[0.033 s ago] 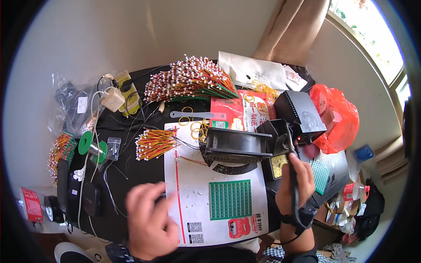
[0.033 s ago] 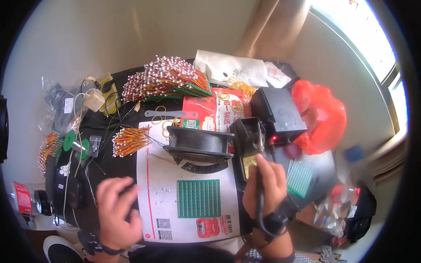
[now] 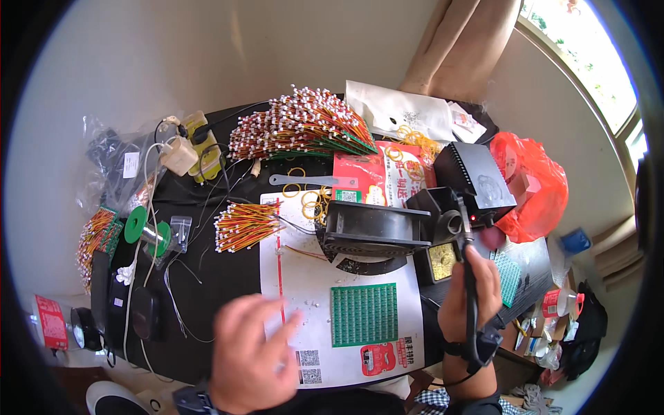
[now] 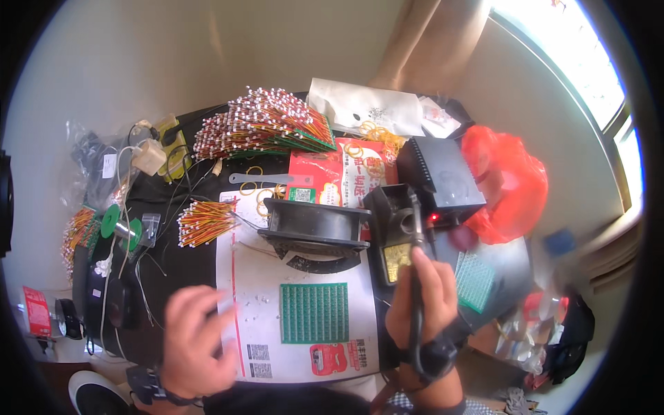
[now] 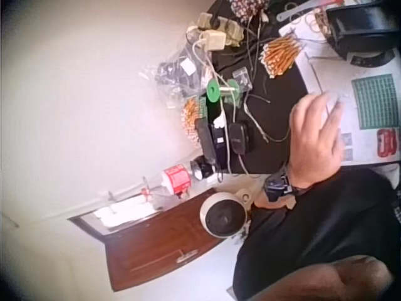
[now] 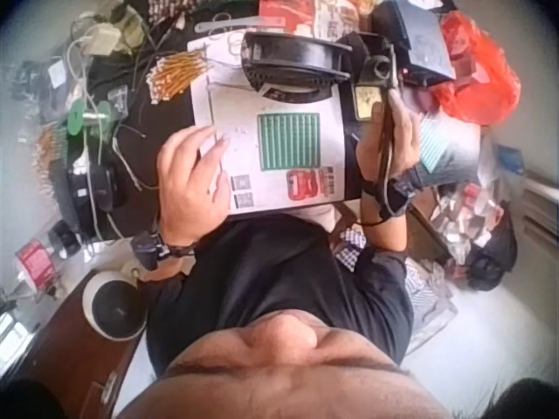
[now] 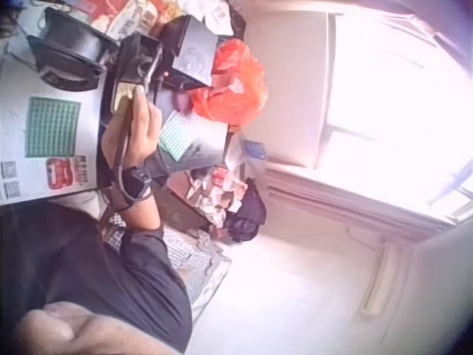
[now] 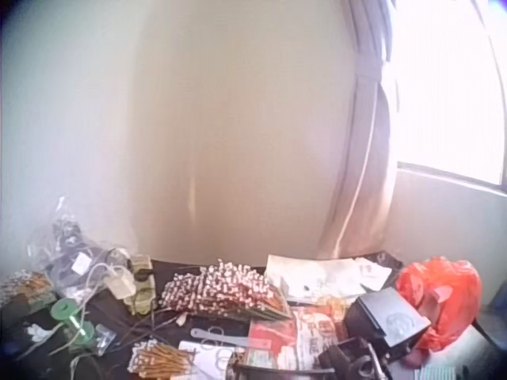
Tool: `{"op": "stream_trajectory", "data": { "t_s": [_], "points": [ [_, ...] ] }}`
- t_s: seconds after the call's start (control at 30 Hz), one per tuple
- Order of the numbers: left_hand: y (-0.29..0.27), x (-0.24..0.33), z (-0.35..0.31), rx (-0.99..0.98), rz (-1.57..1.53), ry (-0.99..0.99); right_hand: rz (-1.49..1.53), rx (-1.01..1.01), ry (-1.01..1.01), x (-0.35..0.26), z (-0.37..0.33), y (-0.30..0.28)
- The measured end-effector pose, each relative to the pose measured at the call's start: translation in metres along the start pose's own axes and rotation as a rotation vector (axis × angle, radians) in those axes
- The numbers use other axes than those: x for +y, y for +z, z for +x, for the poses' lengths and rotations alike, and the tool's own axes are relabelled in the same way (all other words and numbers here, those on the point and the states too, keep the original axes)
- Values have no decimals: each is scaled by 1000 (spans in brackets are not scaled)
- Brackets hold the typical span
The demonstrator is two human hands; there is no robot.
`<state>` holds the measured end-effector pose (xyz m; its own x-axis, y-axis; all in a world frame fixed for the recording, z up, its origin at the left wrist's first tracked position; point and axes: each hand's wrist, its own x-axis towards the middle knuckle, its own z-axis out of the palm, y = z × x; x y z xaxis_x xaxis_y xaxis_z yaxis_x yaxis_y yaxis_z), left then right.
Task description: Soldering electronic components onto a printed circuit board.
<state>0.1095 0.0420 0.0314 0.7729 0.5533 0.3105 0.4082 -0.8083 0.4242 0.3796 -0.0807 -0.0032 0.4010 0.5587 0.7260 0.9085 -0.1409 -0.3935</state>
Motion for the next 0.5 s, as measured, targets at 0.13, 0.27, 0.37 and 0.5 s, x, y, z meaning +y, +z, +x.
{"op": "stream_trajectory", "data": {
  "t_s": [0.13,0.27,0.37,0.5],
  "points": [
    [29,18,25,-261,-77,172,-57,126,-54,2,-8,-7],
    [53,12,35,-324,-50,160,-54,163,-17,5,-11,-7],
    [62,4,30,-336,-76,94,-47,138,-28,6,-11,-9],
    [59,3,27,-350,-110,131,-35,132,-36,7,-11,-11]
  ]
}}
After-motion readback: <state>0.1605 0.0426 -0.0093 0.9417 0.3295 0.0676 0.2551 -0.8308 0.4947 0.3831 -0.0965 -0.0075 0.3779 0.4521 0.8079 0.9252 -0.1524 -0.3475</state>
